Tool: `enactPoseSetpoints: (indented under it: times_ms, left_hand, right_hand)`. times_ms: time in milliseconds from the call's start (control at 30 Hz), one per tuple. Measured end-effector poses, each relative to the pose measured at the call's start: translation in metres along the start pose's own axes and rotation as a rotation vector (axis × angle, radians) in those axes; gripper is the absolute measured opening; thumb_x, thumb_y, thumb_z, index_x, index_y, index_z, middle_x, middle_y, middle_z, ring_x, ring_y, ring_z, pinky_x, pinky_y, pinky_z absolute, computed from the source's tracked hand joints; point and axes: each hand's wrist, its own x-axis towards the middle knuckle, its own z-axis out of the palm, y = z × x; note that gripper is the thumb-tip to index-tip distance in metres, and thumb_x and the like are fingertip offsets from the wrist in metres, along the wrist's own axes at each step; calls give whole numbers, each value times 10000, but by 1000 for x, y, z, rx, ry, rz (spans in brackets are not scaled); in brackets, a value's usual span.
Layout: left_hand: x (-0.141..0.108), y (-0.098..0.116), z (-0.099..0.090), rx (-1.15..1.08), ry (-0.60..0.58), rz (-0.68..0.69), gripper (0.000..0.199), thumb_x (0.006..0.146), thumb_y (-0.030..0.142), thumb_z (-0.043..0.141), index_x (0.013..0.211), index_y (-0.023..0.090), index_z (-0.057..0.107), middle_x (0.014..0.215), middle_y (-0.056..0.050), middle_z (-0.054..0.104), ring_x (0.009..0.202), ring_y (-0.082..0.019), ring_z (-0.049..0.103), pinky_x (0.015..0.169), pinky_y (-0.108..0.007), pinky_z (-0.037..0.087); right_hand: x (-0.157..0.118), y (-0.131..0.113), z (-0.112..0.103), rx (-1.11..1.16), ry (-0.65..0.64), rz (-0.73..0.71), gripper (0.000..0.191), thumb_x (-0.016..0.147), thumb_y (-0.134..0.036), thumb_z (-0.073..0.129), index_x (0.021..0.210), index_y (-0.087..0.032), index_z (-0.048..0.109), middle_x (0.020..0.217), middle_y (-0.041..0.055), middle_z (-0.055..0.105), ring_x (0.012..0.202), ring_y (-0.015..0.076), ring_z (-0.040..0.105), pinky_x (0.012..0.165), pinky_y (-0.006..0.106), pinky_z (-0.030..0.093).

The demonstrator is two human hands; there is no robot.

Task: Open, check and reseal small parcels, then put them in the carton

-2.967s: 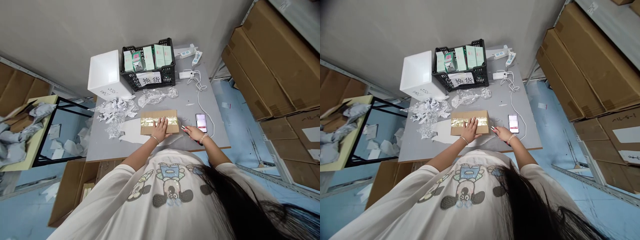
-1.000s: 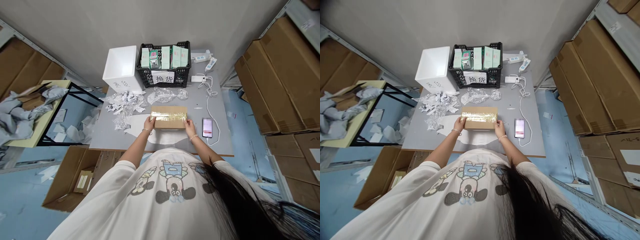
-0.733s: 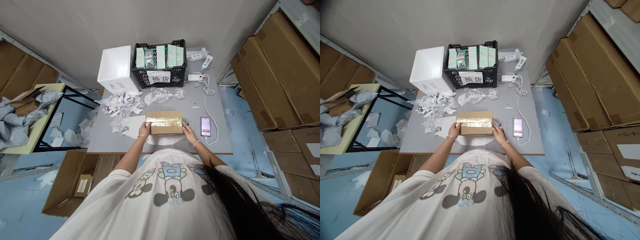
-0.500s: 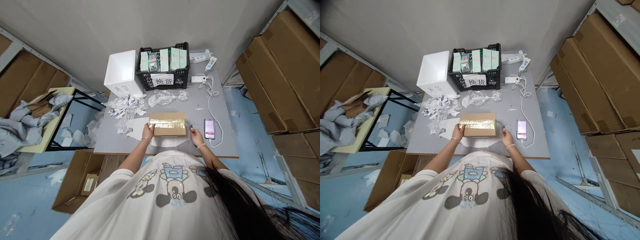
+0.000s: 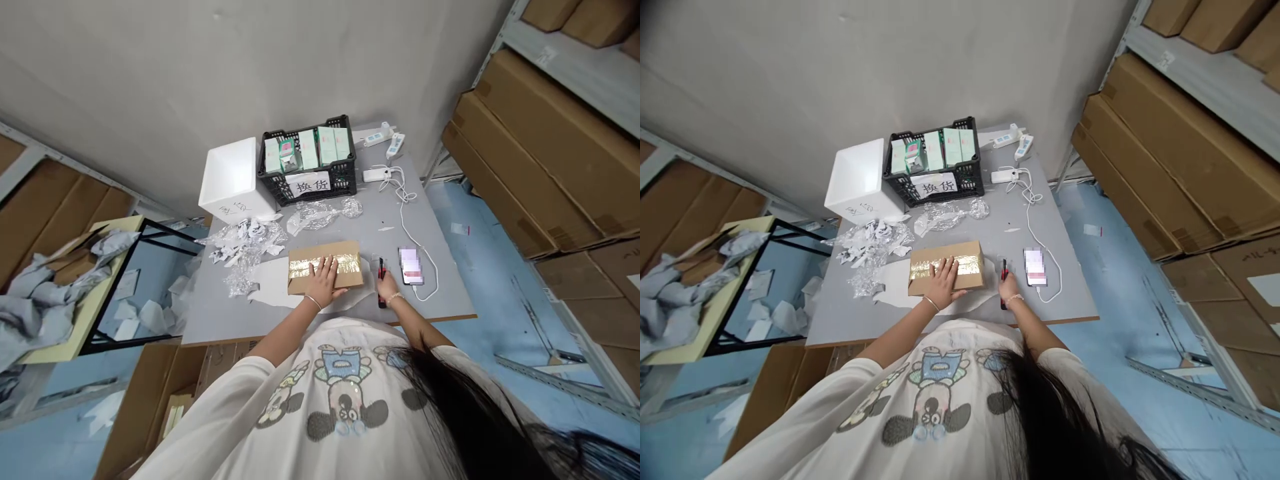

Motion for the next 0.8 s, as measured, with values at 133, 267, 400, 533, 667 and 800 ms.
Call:
enactPoseSetpoints:
  times_ms: [133,267,400,533,667,800]
  left_hand:
    - [2,-2,3,25,10,-19,874,861,669,439,1542,161,237,1580,-174,236,1478,-360,132,1167,-592,32]
    - [2,-1,4,32,12,-16,891,860,667,440,1541,130,233,1576,-185,240,1476,-365,140,1171,-580,62]
    - [1,0,5,78,-8,-17,913,873,667,409,1542,82,201,1578,-194,218,1477,-360,140,1175,-572,51]
    - [3,0,6,102,-12,-26,886,882,662,397,1545,105,203,1579,-188,221,1480,-350,135,1178,-558,43]
    - [5,-1,7,137,-17,-29,881,889,663,383,1544,102,200,1572,-198,239,1477,-347,152,1171,-569,73]
    - [5,-2,9,196,-12,-24,857,904,652,357,1539,94,211,1570,-197,245,1473,-342,173,1169,-566,101]
  right_hand:
    - [-1,-19,-18,436,-170,4,333,933,-448,383,1075,-204,560,692,-14,606,503,135,562,522,243,473]
    - [1,-44,-25,491,-212,-70,385,896,-566,473,953,-205,592,584,-43,545,388,98,474,413,206,374]
    - [6,-59,-25,411,-213,-150,375,890,-567,507,905,-205,603,551,-49,530,367,93,456,394,204,339]
    - [8,-60,-30,380,-240,-176,366,905,-555,493,872,-201,579,543,-49,526,363,96,449,394,209,332]
    - [8,-58,-44,331,-325,-176,343,921,-536,489,879,-201,546,539,-58,516,366,89,443,386,195,314]
    - [10,-59,-52,265,-355,-167,319,938,-504,484,868,-196,534,552,-55,518,364,81,437,389,194,318]
